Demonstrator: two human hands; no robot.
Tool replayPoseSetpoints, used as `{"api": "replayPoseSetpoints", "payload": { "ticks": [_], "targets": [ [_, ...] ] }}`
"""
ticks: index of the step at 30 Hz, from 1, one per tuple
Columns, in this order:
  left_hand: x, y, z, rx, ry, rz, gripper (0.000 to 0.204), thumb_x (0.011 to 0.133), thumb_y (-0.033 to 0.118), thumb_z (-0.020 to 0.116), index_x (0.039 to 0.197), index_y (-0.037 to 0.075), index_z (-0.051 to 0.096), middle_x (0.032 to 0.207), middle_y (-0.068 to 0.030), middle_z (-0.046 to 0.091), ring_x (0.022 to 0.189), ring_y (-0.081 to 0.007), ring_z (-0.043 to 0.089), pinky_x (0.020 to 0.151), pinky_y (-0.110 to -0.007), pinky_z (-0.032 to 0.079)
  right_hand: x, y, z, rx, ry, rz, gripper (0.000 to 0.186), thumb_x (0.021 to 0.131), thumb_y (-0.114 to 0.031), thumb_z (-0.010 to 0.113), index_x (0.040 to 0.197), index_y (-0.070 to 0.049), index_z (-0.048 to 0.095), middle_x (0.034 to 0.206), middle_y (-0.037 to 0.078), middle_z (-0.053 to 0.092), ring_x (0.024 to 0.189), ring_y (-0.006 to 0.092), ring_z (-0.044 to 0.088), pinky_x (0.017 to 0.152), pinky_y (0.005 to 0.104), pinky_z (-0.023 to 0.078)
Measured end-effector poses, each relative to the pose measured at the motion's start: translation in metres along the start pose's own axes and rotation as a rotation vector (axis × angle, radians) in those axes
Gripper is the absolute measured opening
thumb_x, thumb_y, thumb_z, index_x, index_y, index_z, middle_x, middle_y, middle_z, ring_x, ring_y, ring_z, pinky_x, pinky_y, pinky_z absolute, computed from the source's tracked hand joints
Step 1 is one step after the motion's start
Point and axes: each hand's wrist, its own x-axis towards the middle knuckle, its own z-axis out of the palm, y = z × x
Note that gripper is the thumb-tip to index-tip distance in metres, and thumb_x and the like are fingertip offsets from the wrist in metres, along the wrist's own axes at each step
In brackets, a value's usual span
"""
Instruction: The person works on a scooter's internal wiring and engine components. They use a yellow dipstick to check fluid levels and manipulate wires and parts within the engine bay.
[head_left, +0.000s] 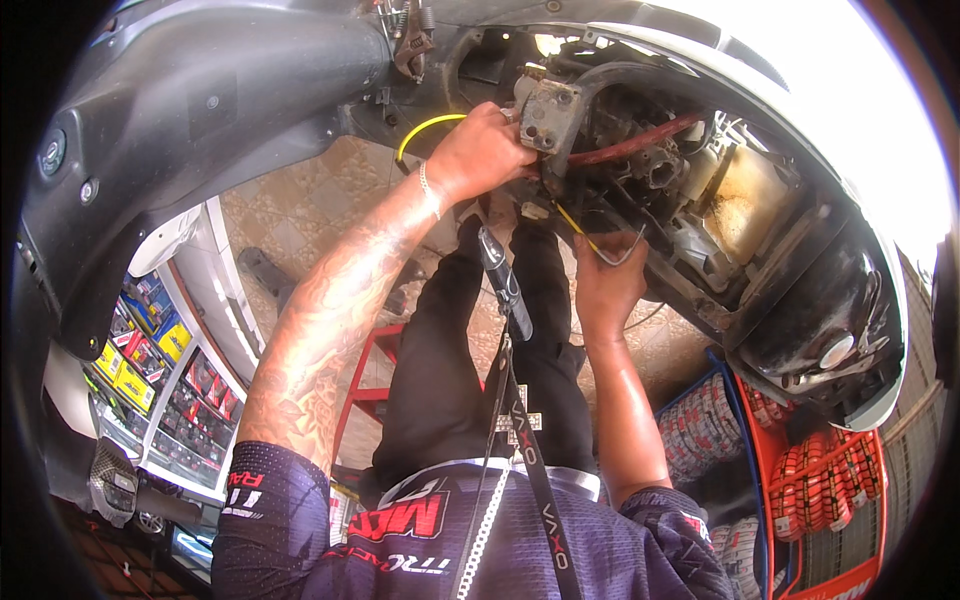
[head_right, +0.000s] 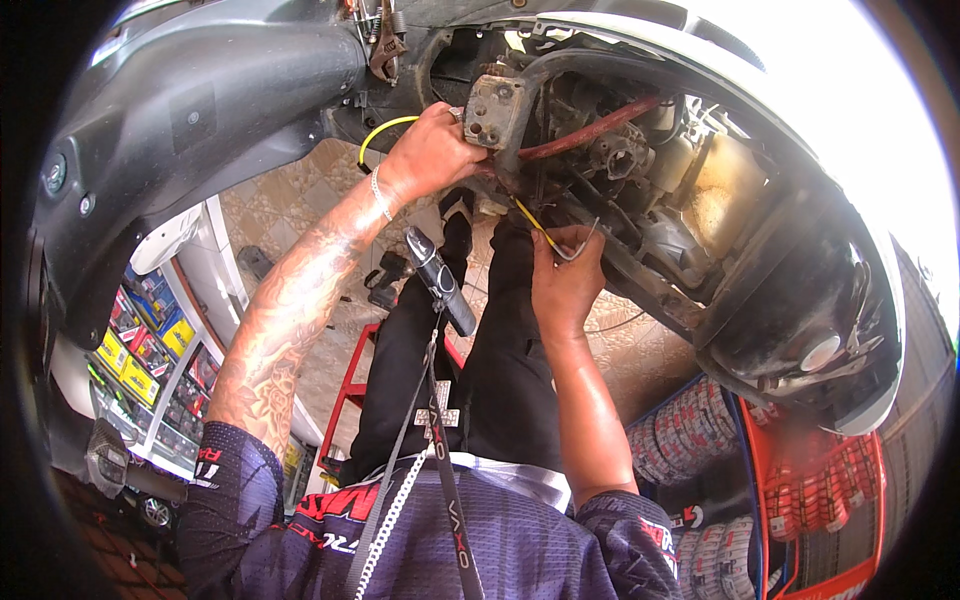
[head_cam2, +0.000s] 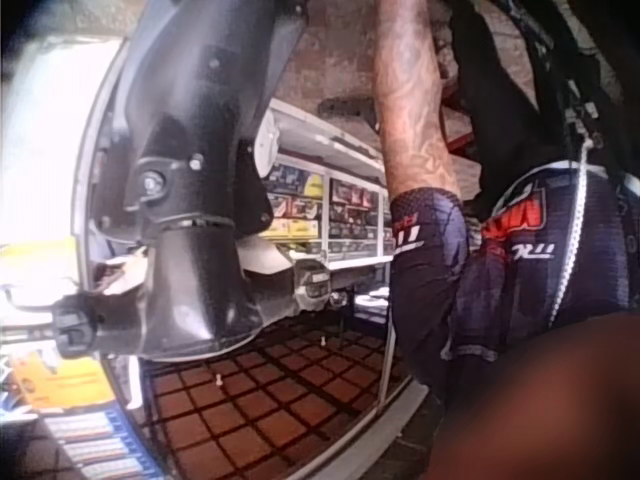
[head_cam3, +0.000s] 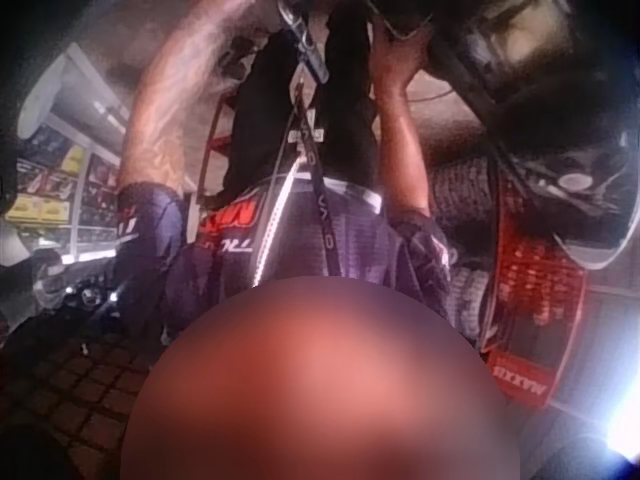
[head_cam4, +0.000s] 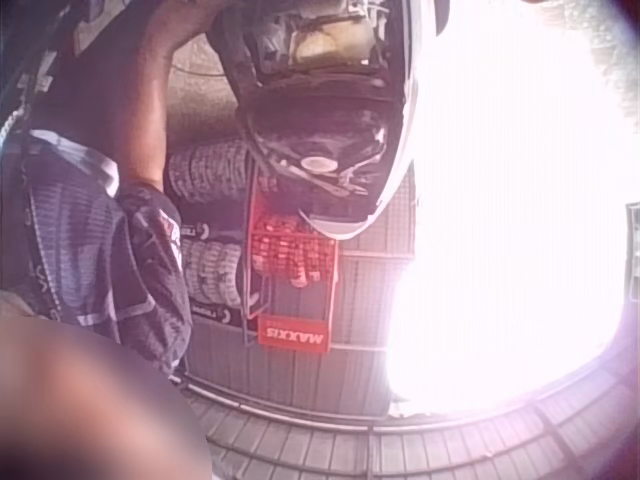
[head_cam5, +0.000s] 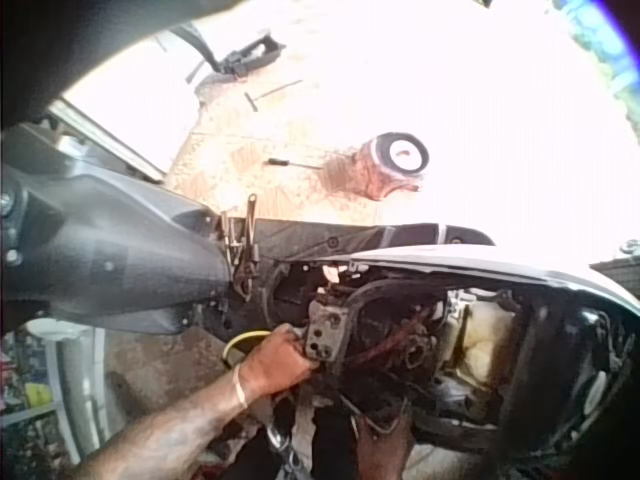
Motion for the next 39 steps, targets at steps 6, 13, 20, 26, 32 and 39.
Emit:
{"api": "replayPoseSetpoints", "payload": {
  "ticks": [6,13,20,26,32,39],
  "targets": [
    [-0.002,0.005,0.002,0.139,0.004,0.015,0.02,0.082,0.039,0.077,0.077,0.021,0.069,0.067,-0.0022,0.065,0.078,-0.0234,0.068,0.1,-0.041,0.044,-0.014,0.001,0.009,-0.141,0.111,-0.02,0.035,0.089,-0.017,0.082,0.1,-0.002,0.052,0.086,0.01,0.07,0.07,0.0171,0.067,0.065,0.0321,0.053],
    [0.0,0.004,0.003,0.209,0.058,0.068,0.014,0.081,0.035,0.073,0.079,0.021,0.069,0.077,0.0,0.068,0.082,-0.0211,0.069,0.104,-0.043,0.042,-0.023,0.001,0.018,-0.069,0.152,0.012,0.04,0.09,-0.019,0.082,0.091,-0.005,0.045,0.082,0.01,0.072,0.062,0.0113,0.06,0.059,0.0275,0.05],
    [0.002,0.002,0.003,0.221,0.077,0.092,0.013,0.082,0.034,0.071,0.081,0.021,0.069,0.081,0.0005,0.069,0.083,-0.0205,0.069,0.104,-0.043,0.042,-0.029,0.009,0.027,0.076,0.188,0.043,0.041,0.089,-0.021,0.083,0.091,-0.005,0.046,0.083,0.009,0.072,0.064,0.0093,0.058,0.06,0.0268,0.05],
    [-0.001,0.003,0.004,0.234,0.132,0.09,0.019,0.083,0.04,0.072,0.079,0.022,0.069,0.082,0.0,0.07,0.081,-0.0206,0.068,0.104,-0.043,0.041,-0.022,0.014,0.022,0.024,0.196,0.022,0.042,0.086,-0.025,0.086,0.089,-0.006,0.049,0.082,0.008,0.072,0.066,0.0132,0.058,0.064,0.0305,0.05],
    [-0.001,0.002,0.005,0.305,0.069,0.114,0.017,0.087,0.039,0.066,0.092,0.023,0.071,0.09,0.0017,0.071,0.091,-0.0184,0.068,0.103,-0.042,0.042,-0.018,0.01,0.016,-0.088,0.197,-0.012,0.04,0.085,-0.024,0.086,0.089,-0.006,0.05,0.081,0.007,0.072,0.064,0.0149,0.057,0.065,0.0308,0.049],
    [0.0,0.003,0.002,0.334,0.019,0.107,0.015,0.089,0.034,0.063,0.096,0.025,0.073,0.089,0.0031,0.071,0.094,-0.0163,0.068,0.101,-0.041,0.043,-0.021,0.011,0.021,-0.037,0.21,-0.009,0.039,0.086,-0.022,0.086,0.09,-0.005,0.05,0.084,0.008,0.073,0.066,0.0125,0.058,0.065,0.0291,0.05]
  ]
}}
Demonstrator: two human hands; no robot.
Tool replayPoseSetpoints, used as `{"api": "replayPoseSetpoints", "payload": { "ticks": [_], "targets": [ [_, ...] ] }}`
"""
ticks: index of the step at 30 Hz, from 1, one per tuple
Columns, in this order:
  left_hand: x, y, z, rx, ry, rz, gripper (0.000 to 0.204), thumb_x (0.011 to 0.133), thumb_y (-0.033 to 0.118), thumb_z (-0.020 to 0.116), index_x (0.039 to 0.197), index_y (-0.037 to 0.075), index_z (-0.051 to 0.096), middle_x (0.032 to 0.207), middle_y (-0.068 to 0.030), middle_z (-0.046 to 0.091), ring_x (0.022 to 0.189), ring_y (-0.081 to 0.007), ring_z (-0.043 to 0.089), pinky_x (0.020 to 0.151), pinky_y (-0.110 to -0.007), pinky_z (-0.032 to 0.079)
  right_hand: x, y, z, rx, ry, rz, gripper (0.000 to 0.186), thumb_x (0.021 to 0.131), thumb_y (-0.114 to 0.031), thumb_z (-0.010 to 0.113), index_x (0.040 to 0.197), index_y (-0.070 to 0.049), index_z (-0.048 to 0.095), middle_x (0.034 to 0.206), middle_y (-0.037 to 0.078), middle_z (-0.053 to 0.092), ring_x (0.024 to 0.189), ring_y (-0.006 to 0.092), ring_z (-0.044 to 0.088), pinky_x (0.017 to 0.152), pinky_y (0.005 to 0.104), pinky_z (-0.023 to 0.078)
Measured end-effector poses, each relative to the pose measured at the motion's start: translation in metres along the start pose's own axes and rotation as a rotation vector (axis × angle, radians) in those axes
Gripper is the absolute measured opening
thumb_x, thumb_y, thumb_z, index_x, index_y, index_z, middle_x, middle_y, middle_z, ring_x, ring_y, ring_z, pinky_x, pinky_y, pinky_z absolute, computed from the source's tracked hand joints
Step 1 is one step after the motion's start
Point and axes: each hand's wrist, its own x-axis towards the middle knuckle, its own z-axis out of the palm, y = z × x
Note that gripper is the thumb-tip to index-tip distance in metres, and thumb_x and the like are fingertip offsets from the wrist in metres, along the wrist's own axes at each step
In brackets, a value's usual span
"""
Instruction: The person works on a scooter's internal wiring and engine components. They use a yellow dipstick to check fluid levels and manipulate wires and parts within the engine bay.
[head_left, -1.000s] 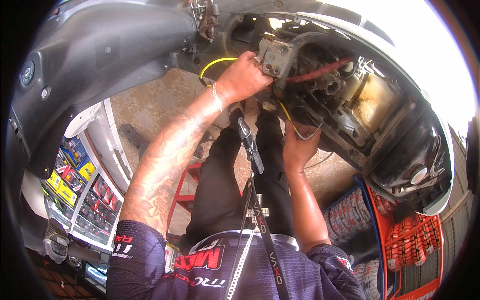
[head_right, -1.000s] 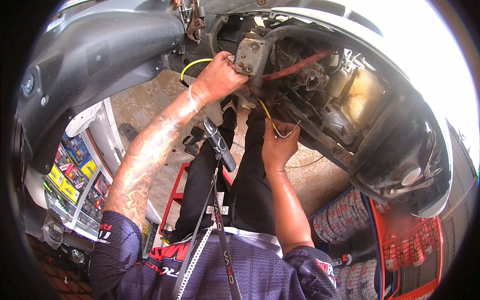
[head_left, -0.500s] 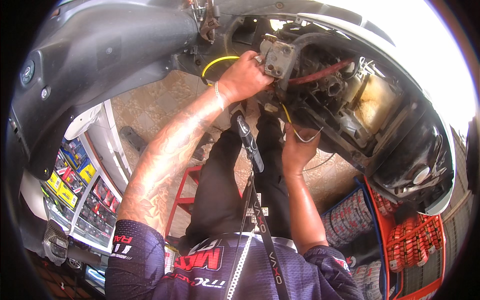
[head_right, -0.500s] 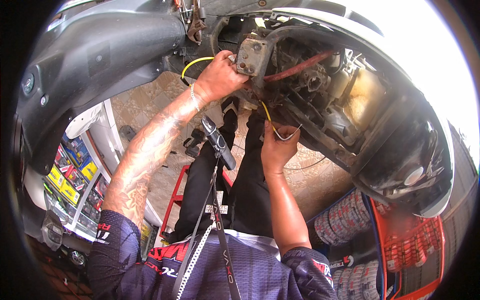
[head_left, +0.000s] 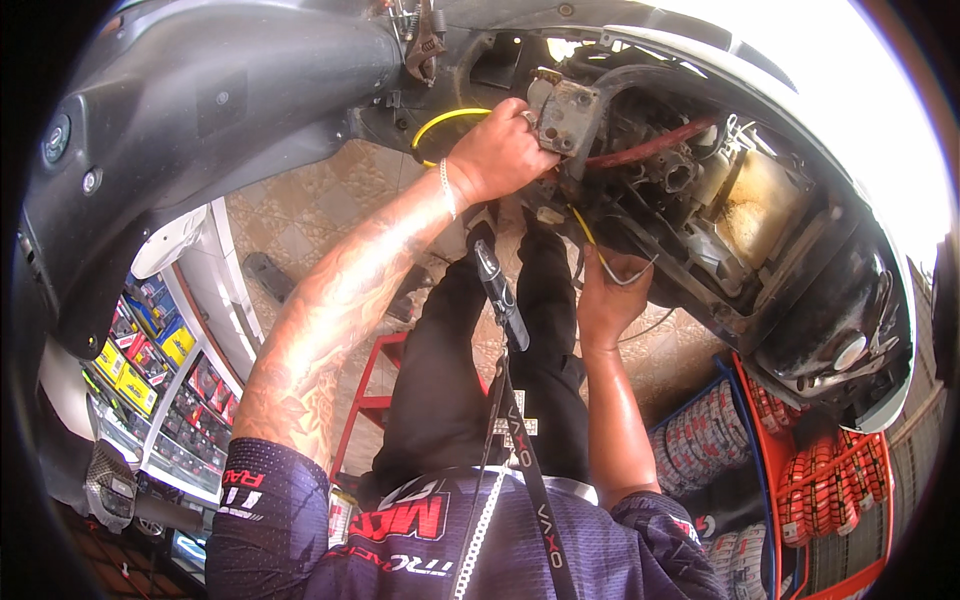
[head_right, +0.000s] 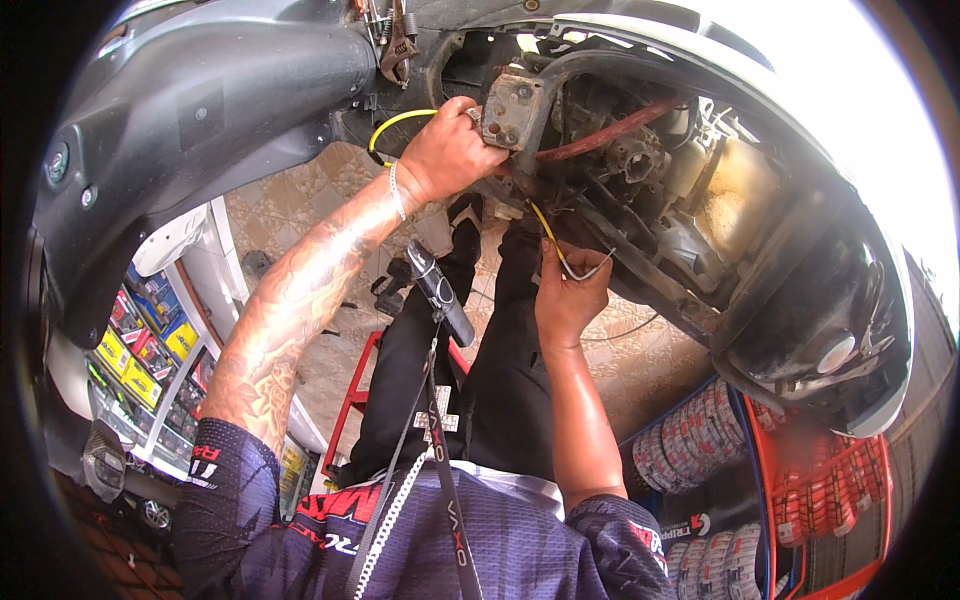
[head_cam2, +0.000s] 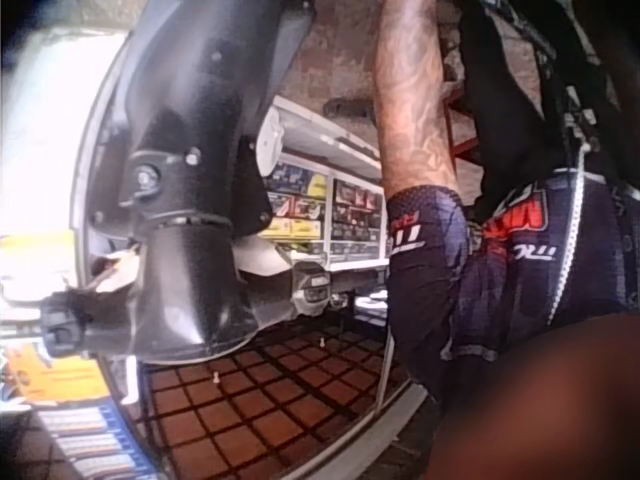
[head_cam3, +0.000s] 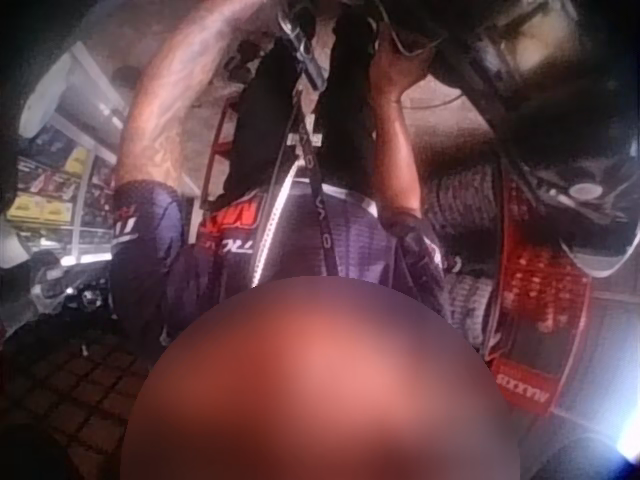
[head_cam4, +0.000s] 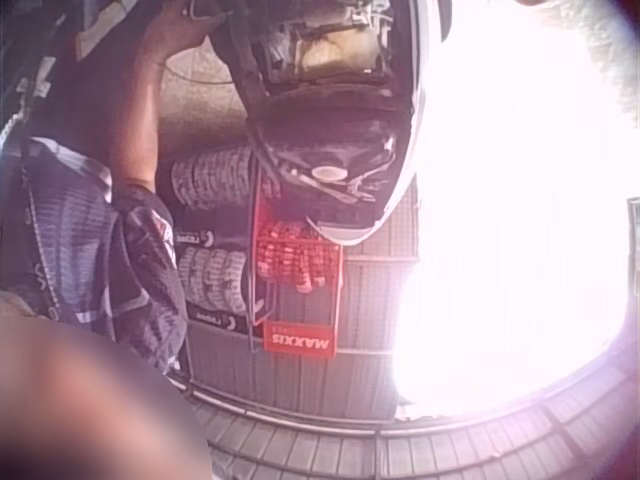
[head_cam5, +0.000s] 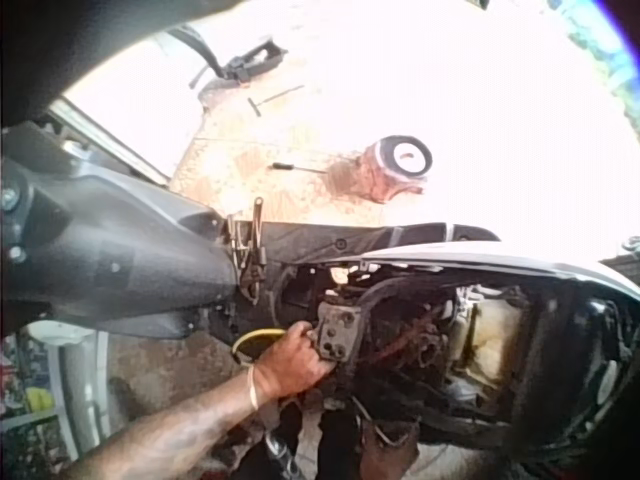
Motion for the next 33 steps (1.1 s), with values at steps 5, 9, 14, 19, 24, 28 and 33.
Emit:
{"api": "replayPoseSetpoints", "payload": {
  "ticks": [5,9,14,19,24,28,33],
  "targets": [
    [0.001,-0.001,0.004,-0.023,0.069,-0.027,0.013,0.09,0.03,0.062,0.095,0.027,0.073,0.09,0.0036,0.072,0.095,-0.016,0.068,0.101,-0.04,0.043,0.0,0.004,0.003,0.086,0.003,-0.014,0.039,0.087,-0.02,0.085,0.092,-0.004,0.05,0.086,0.009,0.074,0.068,0.0111,0.058,0.066,0.0273,0.05],
    [0.001,0.0,0.01,-0.036,0.064,-0.06,0.025,0.082,0.043,0.072,0.098,0.025,0.074,0.093,0.0026,0.07,0.088,-0.0183,0.068,0.102,-0.041,0.042,-0.004,0.005,0.005,0.124,-0.003,0.03,0.039,0.087,-0.019,0.085,0.093,-0.004,0.05,0.086,0.009,0.073,0.07,0.01,0.057,0.067,0.0264,0.05],
    [0.001,-0.002,0.013,-0.017,0.128,-0.042,0.028,0.082,0.045,0.071,0.102,0.026,0.075,0.097,0.0032,0.071,0.094,-0.0184,0.068,0.102,-0.04,0.041,-0.006,0.005,0.007,0.133,0.007,0.049,0.038,0.087,-0.018,0.085,0.093,-0.004,0.05,0.087,0.009,0.073,0.07,0.0089,0.057,0.067,0.0258,0.05],
    [0.001,0.0,0.012,-0.035,0.184,-0.051,0.025,0.082,0.044,0.071,0.098,0.025,0.075,0.098,0.0024,0.072,0.097,-0.0186,0.067,0.102,-0.041,0.041,-0.01,0.007,0.008,0.146,-0.004,0.09,0.04,0.088,-0.018,0.085,0.093,-0.005,0.048,0.089,0.01,0.074,0.07,0.0085,0.059,0.066,0.0244,0.051],
    [-0.003,0.001,0.014,0.05,0.11,-0.047,0.02,0.083,0.043,0.07,0.088,0.023,0.074,0.095,0.0008,0.072,0.096,-0.0196,0.067,0.101,-0.041,0.041,-0.012,0.01,0.013,0.244,0.021,0.073,0.041,0.088,-0.016,0.085,0.094,-0.005,0.046,0.09,0.012,0.074,0.074,0.009,0.062,0.067,0.0234,0.051],
    [-0.004,0.002,0.019,0.006,0.175,-0.059,0.022,0.083,0.045,0.07,0.085,0.024,0.074,0.092,-0.0005,0.072,0.096,-0.0202,0.068,0.101,-0.041,0.041,-0.012,0.011,0.014,0.208,0.035,0.068,0.041,0.088,-0.014,0.084,0.094,-0.005,0.045,0.09,0.012,0.073,0.076,0.0095,0.063,0.068,0.0232,0.052],
    [-0.004,-0.003,0.018,-0.05,0.176,-0.046,0.024,0.083,0.048,0.07,0.083,0.024,0.074,0.094,-0.0012,0.072,0.1,-0.02,0.067,0.1,-0.042,0.041,-0.008,0.013,0.012,0.228,0.032,0.064,0.04,0.088,-0.014,0.084,0.094,-0.005,0.046,0.09,0.012,0.074,0.076,0.0098,0.063,0.07,0.0234,0.052]
  ]
}}
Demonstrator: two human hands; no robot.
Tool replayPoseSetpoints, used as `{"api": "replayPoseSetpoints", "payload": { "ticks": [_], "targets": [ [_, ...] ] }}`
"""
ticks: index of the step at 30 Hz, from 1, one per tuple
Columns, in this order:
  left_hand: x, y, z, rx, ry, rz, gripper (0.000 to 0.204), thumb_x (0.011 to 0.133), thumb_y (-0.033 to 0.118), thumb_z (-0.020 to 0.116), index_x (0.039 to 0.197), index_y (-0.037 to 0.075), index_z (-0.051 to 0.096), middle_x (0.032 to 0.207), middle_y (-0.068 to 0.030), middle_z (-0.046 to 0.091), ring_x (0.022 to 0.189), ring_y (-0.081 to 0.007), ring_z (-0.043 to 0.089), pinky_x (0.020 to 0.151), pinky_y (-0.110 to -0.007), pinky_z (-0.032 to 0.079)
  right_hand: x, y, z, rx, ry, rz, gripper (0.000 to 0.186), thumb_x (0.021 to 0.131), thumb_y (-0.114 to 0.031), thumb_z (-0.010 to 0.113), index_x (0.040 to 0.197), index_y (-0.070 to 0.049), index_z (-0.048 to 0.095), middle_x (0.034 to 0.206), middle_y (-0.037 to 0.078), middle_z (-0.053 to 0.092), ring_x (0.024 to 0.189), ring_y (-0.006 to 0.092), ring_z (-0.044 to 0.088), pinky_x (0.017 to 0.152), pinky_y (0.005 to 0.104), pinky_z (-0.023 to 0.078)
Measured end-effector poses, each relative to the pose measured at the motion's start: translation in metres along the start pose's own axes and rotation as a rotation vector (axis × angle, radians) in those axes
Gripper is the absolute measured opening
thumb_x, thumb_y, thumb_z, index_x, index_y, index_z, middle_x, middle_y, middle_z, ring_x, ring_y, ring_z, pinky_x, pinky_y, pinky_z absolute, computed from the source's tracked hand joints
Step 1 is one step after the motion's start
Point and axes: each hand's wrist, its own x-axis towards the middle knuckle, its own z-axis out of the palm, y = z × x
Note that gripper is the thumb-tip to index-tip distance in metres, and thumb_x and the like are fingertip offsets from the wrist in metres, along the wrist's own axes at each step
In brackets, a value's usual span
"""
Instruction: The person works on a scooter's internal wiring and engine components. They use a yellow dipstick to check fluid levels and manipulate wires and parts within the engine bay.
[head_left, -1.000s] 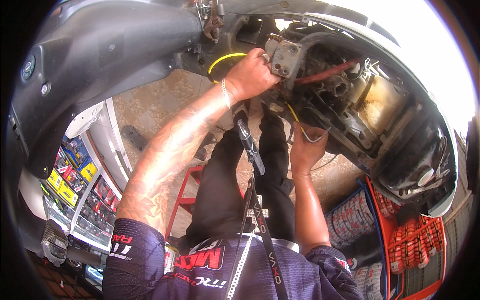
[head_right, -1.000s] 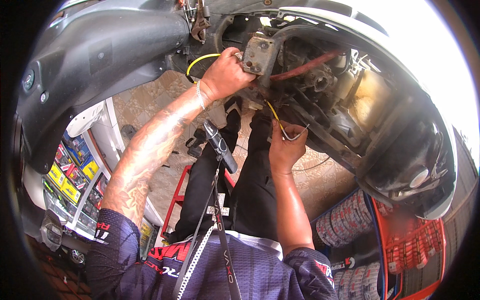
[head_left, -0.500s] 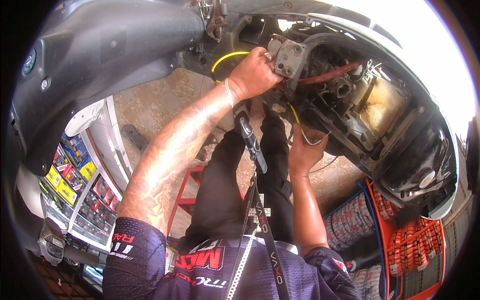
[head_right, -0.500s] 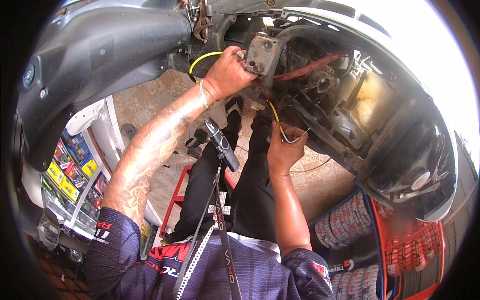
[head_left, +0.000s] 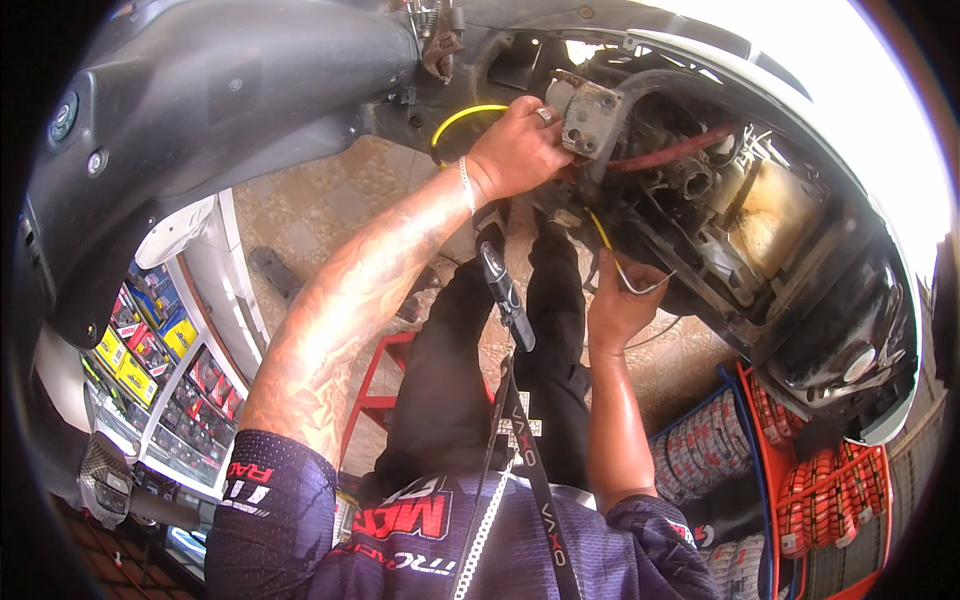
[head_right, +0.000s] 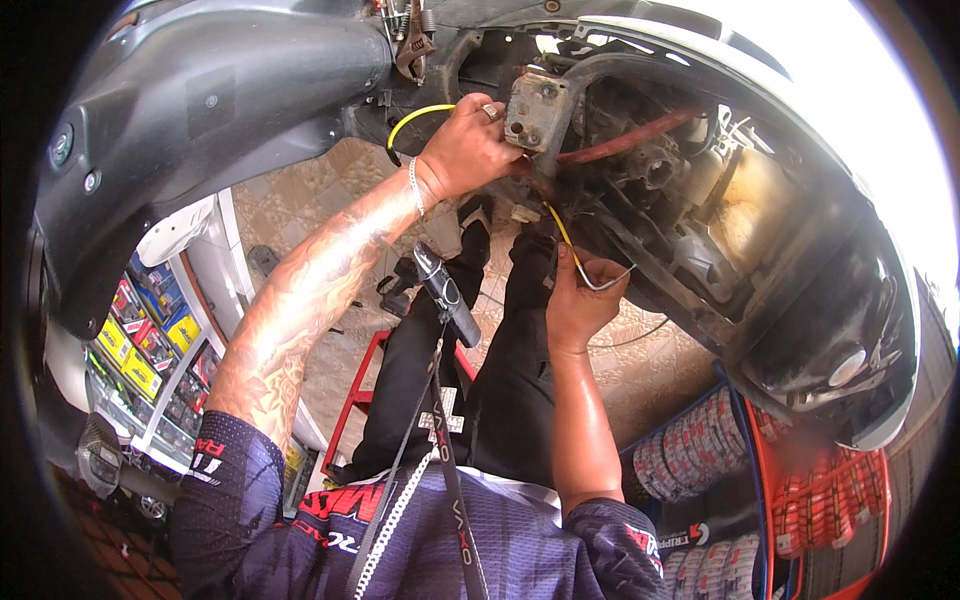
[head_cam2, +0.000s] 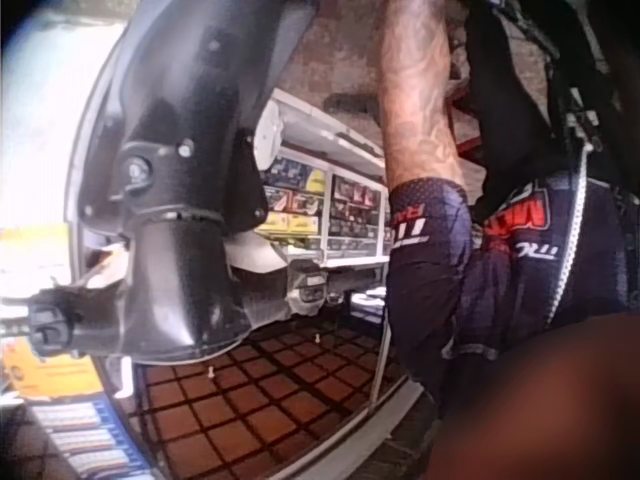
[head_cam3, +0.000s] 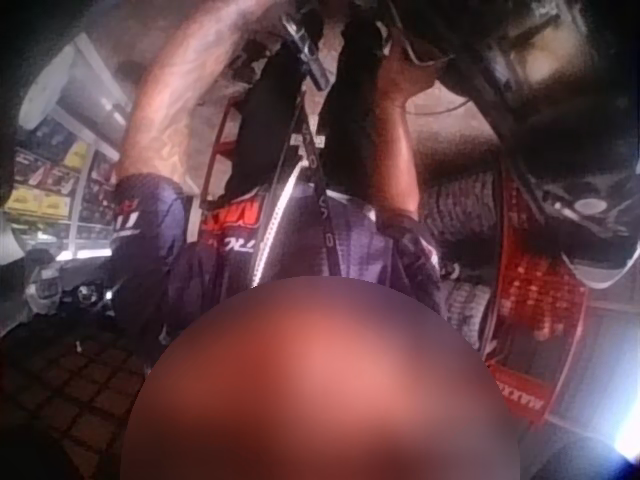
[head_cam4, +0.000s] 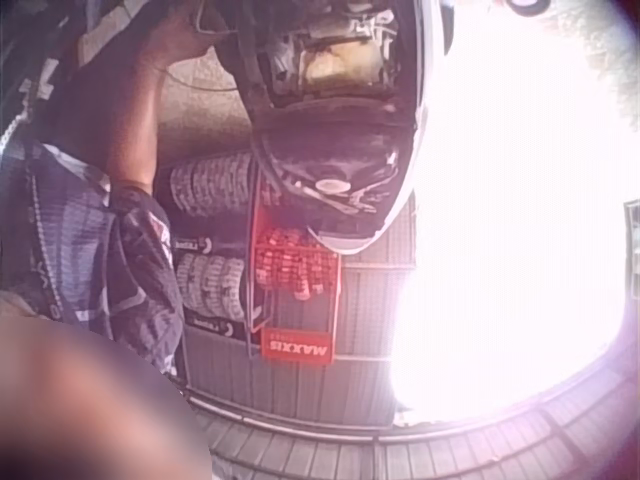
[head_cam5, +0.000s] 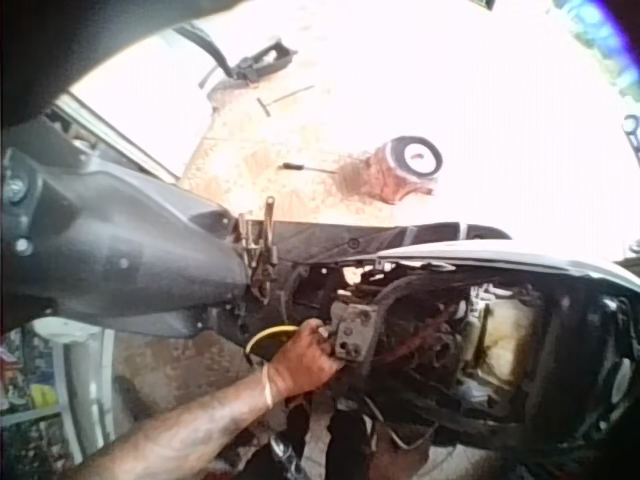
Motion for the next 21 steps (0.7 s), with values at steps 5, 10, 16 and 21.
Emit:
{"api": "replayPoseSetpoints", "payload": {
  "ticks": [5,10,16,21],
  "targets": [
    [0.0,0.002,-0.003,-0.052,0.016,-0.041,0.024,0.08,0.047,0.075,0.079,0.023,0.072,0.089,0.0003,0.068,0.099,-0.0189,0.065,0.1,-0.04,0.039,0.008,0.0,-0.003,-0.009,-0.028,-0.012,0.039,0.088,-0.013,0.084,0.095,-0.005,0.047,0.091,0.012,0.075,0.076,0.0098,0.062,0.071,0.0236,0.051],
    [-0.006,0.009,-0.005,-0.098,0.0,-0.085,0.028,0.077,0.046,0.078,0.086,0.021,0.07,0.093,0.0018,0.066,0.097,-0.018,0.063,0.1,-0.039,0.038,0.009,0.001,-0.004,0.021,-0.041,-0.04,0.04,0.088,-0.016,0.085,0.095,-0.006,0.047,0.091,0.011,0.075,0.073,0.0086,0.06,0.068,0.0242,0.05],
    [-0.009,0.002,-0.003,-0.177,-0.021,0.025,0.023,0.082,0.038,0.077,0.094,0.02,0.07,0.102,0.0012,0.066,0.106,-0.0214,0.062,0.102,-0.042,0.038,0.009,0.0,-0.006,-0.034,-0.05,-0.039,0.039,0.088,-0.016,0.084,0.095,-0.005,0.047,0.09,0.01,0.074,0.071,0.0083,0.057,0.067,0.0244,0.049],
    [-0.007,0.002,-0.003,-0.324,-0.114,-0.007,0.02,0.084,0.034,0.075,0.097,0.019,0.071,0.106,-0.0019,0.067,0.108,-0.024,0.062,0.103,-0.044,0.038,0.007,-0.006,-0.009,-0.064,-0.078,0.094,0.041,0.085,-0.011,0.085,0.1,-0.004,0.048,0.095,0.007,0.066,0.082,0.0108,0.054,0.077,0.0258,0.048]
  ]
}}
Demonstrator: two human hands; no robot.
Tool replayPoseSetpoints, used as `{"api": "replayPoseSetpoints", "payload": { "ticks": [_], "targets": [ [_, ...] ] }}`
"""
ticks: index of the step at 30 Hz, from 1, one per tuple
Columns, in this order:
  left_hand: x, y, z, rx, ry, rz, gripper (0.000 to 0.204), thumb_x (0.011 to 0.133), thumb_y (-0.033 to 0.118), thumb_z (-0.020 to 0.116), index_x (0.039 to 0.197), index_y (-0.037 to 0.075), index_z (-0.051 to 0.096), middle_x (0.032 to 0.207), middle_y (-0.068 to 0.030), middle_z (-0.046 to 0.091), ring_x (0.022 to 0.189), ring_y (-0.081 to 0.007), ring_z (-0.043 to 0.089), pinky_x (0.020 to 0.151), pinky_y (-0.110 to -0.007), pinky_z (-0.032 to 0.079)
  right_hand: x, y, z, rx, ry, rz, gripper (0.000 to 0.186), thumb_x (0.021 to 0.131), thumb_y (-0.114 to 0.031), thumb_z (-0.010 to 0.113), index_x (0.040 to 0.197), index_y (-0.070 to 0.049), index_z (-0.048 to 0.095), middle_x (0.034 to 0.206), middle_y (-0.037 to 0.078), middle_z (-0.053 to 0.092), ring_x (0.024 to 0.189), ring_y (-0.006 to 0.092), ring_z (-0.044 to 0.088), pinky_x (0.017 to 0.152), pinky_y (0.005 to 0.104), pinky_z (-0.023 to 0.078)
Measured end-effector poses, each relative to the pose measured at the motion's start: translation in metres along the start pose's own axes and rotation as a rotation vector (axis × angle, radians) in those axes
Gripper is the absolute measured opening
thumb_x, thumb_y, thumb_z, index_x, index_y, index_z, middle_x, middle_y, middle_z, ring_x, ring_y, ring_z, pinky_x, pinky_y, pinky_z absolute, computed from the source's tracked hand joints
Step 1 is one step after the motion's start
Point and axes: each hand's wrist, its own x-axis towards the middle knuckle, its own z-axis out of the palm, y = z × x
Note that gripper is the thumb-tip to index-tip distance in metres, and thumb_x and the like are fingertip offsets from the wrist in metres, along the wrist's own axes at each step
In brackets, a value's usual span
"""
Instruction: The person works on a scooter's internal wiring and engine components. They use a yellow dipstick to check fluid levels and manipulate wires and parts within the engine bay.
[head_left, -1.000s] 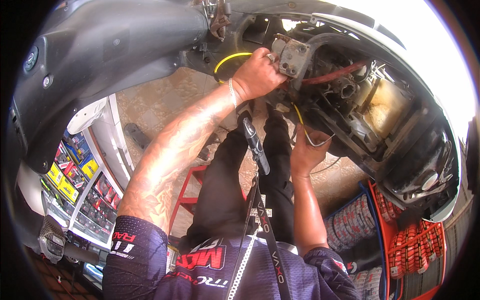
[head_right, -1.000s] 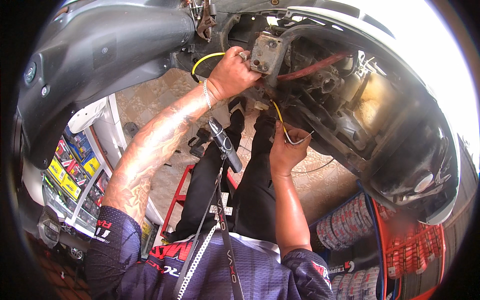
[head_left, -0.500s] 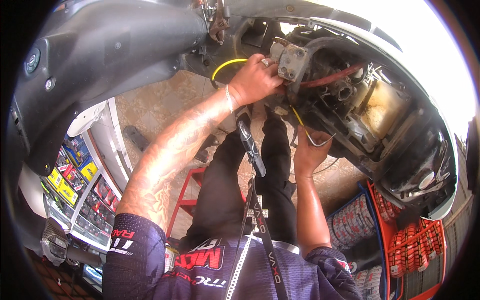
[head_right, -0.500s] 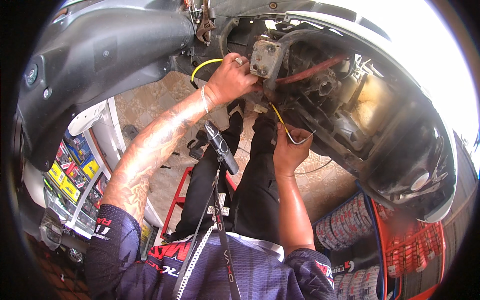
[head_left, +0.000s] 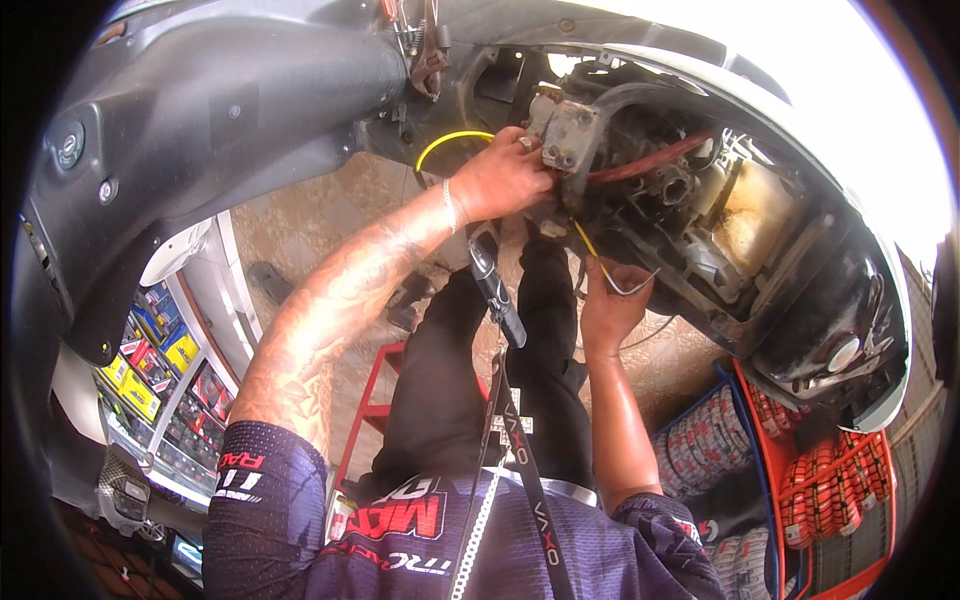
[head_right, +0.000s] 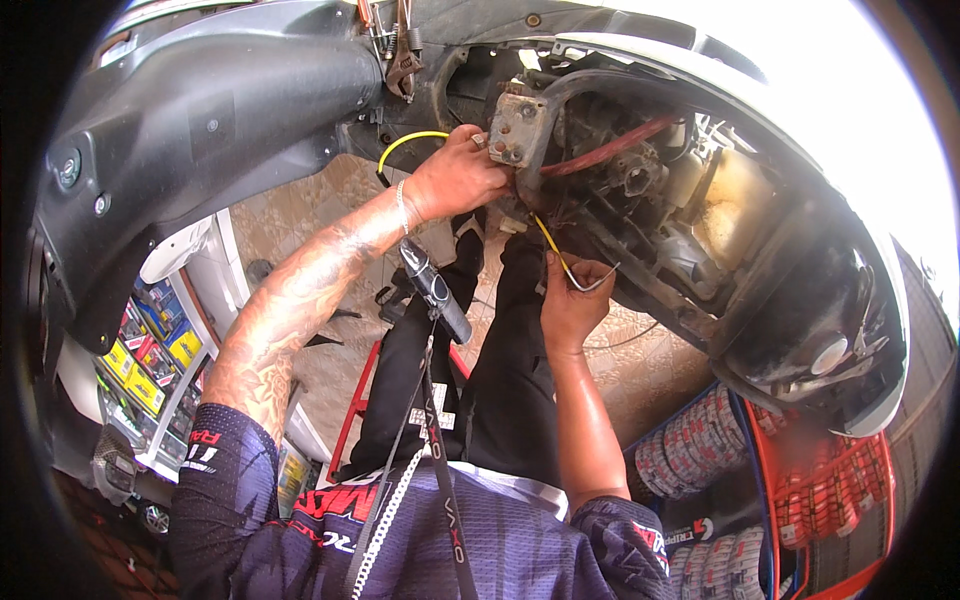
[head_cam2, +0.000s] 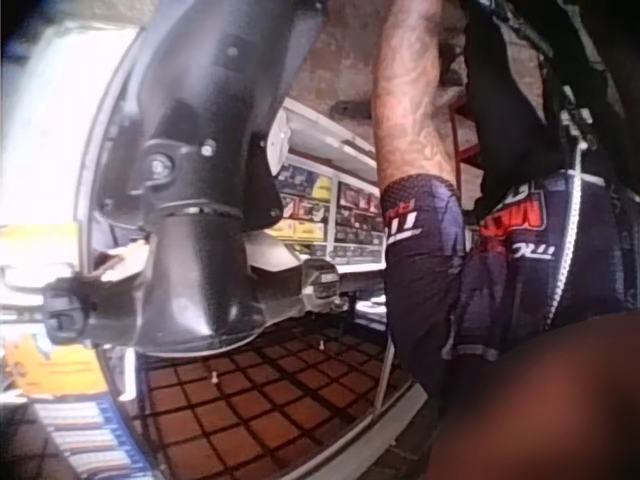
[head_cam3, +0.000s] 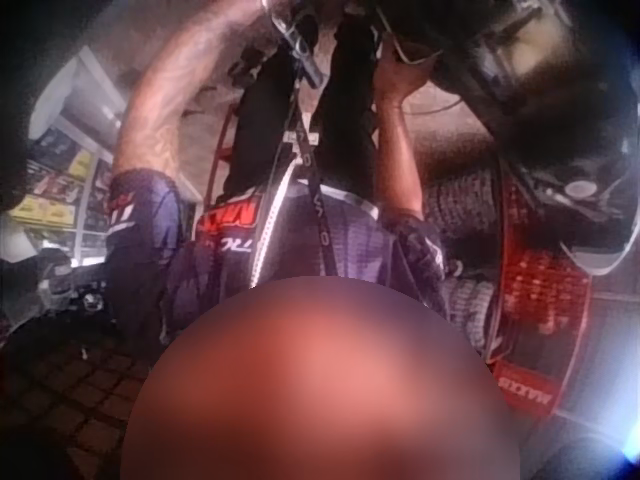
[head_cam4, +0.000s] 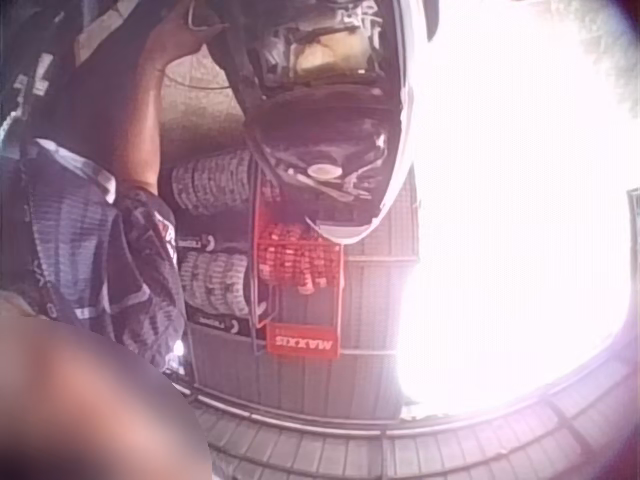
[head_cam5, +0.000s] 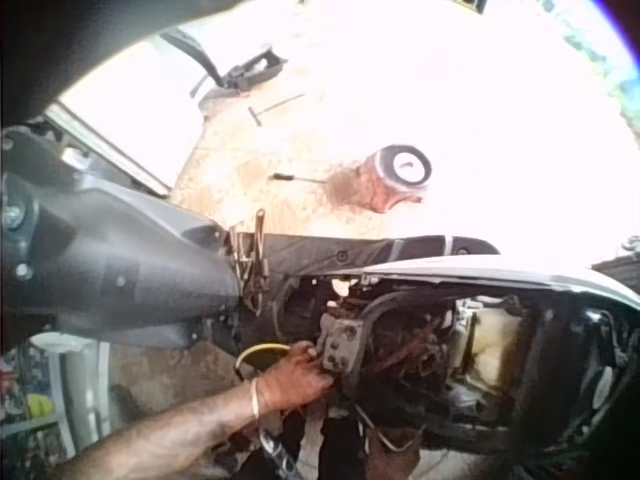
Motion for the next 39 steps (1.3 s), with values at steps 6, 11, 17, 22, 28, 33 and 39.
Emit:
{"api": "replayPoseSetpoints", "payload": {
  "ticks": [6,11,17,22,28,33,39],
  "targets": [
    [0.0,-0.001,0.005,-0.113,-0.149,-0.091,0.019,0.086,0.031,0.074,0.099,0.017,0.074,0.108,-0.0041,0.068,0.111,-0.0263,0.061,0.102,-0.044,0.037,-0.001,-0.003,0.002,-0.075,0.014,0.005,0.042,0.085,-0.014,0.086,0.099,-0.004,0.048,0.093,0.006,0.065,0.081,0.0111,0.05,0.076,0.0266,0.046],
    [0.005,-0.004,0.005,-0.169,-0.19,-0.07,0.021,0.087,0.031,0.074,0.1,0.014,0.074,0.106,-0.0066,0.069,0.111,-0.0278,0.061,0.101,-0.043,0.037,-0.002,0.001,0.001,-0.009,0.002,-0.02,0.04,0.087,-0.011,0.083,0.099,-0.005,0.046,0.096,0.011,0.071,0.084,0.0119,0.058,0.077,0.0263,0.05],
    [0.008,-0.004,0.001,-0.159,-0.302,-0.099,0.023,0.086,0.032,0.073,0.101,0.015,0.075,0.106,-0.005,0.07,0.116,-0.0267,0.06,0.097,-0.042,0.038,0.0,0.004,0.003,0.075,-0.027,-0.011,0.039,0.089,-0.008,0.081,0.101,-0.004,0.045,0.099,0.015,0.072,0.087,0.014,0.067,0.079,0.0262,0.054],
    [0.009,-0.007,0.006,-0.129,-0.133,-0.003,0.02,0.088,0.031,0.07,0.097,0.014,0.075,0.1,-0.0061,0.073,0.111,-0.0272,0.064,0.089,-0.042,0.041,0.001,-0.002,-0.001,-0.094,0.001,-0.037,0.039,0.086,-0.012,0.085,0.094,-0.005,0.047,0.097,0.01,0.072,0.079,0.0108,0.059,0.074,0.0254,0.05],
    [0.014,-0.007,0.013,-0.083,-0.366,-0.025,0.019,0.088,0.028,0.066,0.091,0.013,0.077,0.087,-0.0097,0.074,0.093,-0.03,0.07,0.081,-0.042,0.044,0.005,-0.011,-0.006,-0.087,0.012,-0.079,0.039,0.084,-0.017,0.087,0.09,-0.005,0.051,0.077,0.001,0.056,0.07,0.0105,0.048,0.068,0.027,0.046],
    [0.017,-0.006,0.014,-0.204,-0.402,-0.149,0.019,0.089,0.028,0.067,0.098,0.013,0.076,0.092,-0.0126,0.073,0.091,-0.0342,0.071,0.081,-0.048,0.053,0.004,-0.02,-0.009,-0.023,-0.016,-0.068,0.038,0.084,-0.016,0.088,0.09,-0.004,0.052,0.075,-0.001,0.05,0.07,0.0099,0.045,0.066,0.0262,0.044],
    [0.017,-0.008,0.005,-0.231,-0.356,-0.225,0.02,0.087,0.029,0.072,0.103,0.017,0.077,0.087,-0.0128,0.073,0.082,-0.0365,0.072,0.076,-0.05,0.058,0.001,-0.029,-0.018,-0.075,0.021,-0.086,0.037,0.084,-0.013,0.088,0.09,-0.003,0.053,0.078,-0.001,0.05,0.07,0.0096,0.044,0.064,0.0243,0.042]
  ]
}}
